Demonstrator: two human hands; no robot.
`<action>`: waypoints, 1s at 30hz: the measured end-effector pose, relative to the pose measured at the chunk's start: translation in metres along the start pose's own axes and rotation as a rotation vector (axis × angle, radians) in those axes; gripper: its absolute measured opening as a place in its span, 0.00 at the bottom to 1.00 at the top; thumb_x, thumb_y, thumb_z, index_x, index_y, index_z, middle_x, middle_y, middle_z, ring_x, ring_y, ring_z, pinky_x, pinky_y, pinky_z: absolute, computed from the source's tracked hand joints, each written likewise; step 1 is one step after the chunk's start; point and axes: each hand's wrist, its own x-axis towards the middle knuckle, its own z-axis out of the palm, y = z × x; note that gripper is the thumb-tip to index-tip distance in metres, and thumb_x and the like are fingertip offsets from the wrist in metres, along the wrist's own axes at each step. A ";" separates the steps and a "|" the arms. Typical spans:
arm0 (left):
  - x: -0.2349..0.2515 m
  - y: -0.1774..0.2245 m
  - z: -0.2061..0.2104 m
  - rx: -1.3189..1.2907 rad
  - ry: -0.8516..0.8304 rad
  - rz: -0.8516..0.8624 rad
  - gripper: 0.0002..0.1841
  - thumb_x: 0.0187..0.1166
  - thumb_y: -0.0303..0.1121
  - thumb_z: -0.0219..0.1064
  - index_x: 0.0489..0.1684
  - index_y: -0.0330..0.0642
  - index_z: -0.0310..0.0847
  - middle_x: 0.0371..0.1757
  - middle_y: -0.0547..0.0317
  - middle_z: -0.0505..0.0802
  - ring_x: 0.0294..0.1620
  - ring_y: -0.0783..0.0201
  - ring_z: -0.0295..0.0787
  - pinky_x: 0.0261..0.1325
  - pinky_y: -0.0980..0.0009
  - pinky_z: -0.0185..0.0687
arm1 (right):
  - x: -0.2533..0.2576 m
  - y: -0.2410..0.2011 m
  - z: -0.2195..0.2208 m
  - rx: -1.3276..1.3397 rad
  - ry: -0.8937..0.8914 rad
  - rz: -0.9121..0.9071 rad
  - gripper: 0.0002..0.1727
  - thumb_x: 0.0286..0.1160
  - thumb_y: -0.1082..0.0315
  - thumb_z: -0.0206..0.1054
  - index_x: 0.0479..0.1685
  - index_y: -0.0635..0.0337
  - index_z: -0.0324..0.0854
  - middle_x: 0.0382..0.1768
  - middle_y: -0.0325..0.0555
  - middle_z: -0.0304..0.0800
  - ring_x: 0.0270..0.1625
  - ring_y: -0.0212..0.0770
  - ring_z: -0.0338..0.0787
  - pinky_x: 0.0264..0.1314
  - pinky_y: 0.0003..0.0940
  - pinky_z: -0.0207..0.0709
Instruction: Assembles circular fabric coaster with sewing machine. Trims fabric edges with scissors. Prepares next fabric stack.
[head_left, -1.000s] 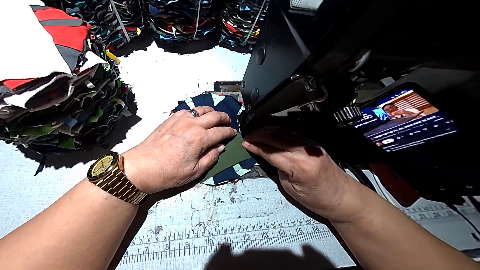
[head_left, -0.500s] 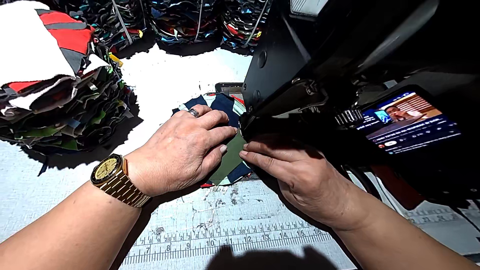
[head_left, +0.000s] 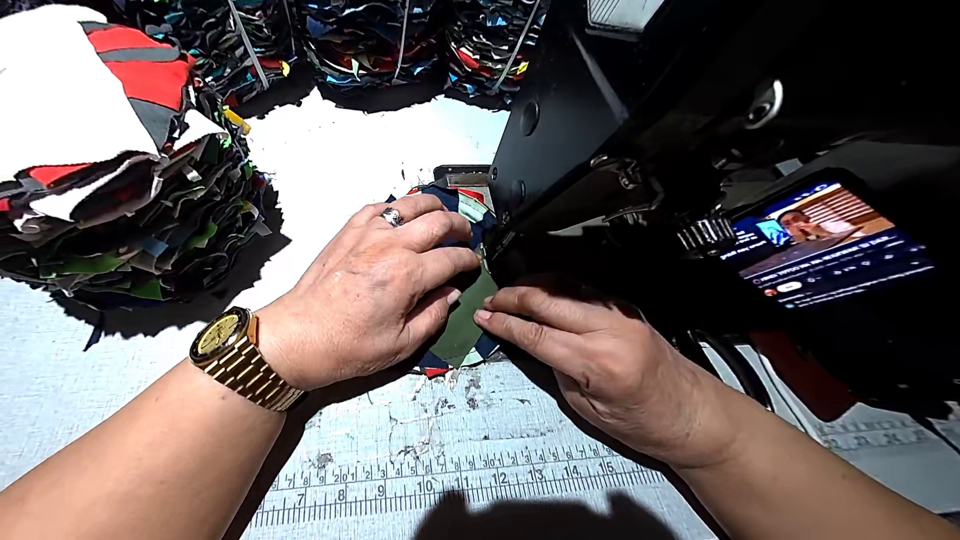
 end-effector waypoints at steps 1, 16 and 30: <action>0.000 -0.004 0.001 -0.051 -0.004 0.019 0.19 0.85 0.44 0.55 0.63 0.51 0.90 0.72 0.60 0.88 0.84 0.55 0.72 0.85 0.49 0.64 | 0.000 0.000 0.000 -0.004 0.002 0.001 0.20 0.77 0.79 0.57 0.60 0.60 0.91 0.61 0.53 0.92 0.69 0.45 0.88 0.76 0.37 0.78; 0.000 -0.004 -0.001 -0.010 -0.069 0.002 0.21 0.87 0.46 0.53 0.65 0.55 0.90 0.66 0.63 0.90 0.72 0.56 0.79 0.70 0.52 0.72 | 0.001 0.005 -0.004 -0.007 0.079 0.065 0.16 0.80 0.78 0.59 0.55 0.63 0.93 0.59 0.53 0.92 0.70 0.49 0.86 0.79 0.41 0.76; 0.000 -0.003 -0.001 0.001 -0.051 -0.029 0.22 0.87 0.45 0.50 0.65 0.56 0.90 0.63 0.64 0.90 0.69 0.56 0.79 0.67 0.51 0.71 | -0.001 0.005 -0.001 -0.046 0.051 0.051 0.18 0.80 0.79 0.58 0.58 0.63 0.92 0.60 0.53 0.93 0.70 0.46 0.88 0.78 0.36 0.77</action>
